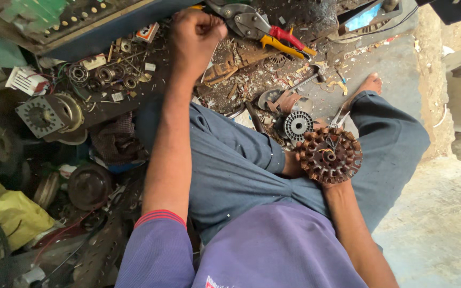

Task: The person uses shears to cut and remove old copper wiring from an electric fan motor stator while sitting on the floor of a workshop.

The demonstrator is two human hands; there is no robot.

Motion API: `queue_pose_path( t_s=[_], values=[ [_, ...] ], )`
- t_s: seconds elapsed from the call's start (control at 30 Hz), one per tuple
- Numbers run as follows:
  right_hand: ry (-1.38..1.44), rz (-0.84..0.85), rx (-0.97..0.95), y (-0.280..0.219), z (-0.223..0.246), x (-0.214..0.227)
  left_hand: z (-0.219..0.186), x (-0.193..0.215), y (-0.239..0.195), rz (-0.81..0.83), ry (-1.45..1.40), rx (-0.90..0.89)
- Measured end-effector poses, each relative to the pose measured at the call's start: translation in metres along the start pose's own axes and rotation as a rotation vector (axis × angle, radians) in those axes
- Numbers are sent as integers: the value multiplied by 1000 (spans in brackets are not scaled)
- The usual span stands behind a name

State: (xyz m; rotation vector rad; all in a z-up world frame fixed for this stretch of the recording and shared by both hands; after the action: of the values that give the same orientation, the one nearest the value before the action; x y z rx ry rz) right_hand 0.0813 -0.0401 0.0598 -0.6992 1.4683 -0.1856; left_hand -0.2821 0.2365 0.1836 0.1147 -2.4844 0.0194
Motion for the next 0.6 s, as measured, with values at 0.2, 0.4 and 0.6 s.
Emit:
queue_pose_path(
  t_s=[0.2, 0.4, 0.6],
  values=[
    [15, -40, 12, -5, 0, 2, -36, -7, -8, -154, 475, -356],
    [27, -34, -13, -5, -4, -9, -53, 20, -18, -218, 155, -423],
    [97, -10, -49, -3, -11, -18, -47, 28, -11, -286, 222, -406]
  ],
)
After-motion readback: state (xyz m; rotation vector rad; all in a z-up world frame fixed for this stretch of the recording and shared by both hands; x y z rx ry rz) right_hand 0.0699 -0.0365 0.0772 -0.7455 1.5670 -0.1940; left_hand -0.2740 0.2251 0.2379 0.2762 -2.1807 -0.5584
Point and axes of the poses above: each hand's wrist, its own y-axis towards the middle knuckle, its own x-axis out of the back of the hand, z = x × y, the point moved 8 cm from there along y, towards the middle knuckle, and after that the axes turned 15 degrees about y, right-handed, at the moved point
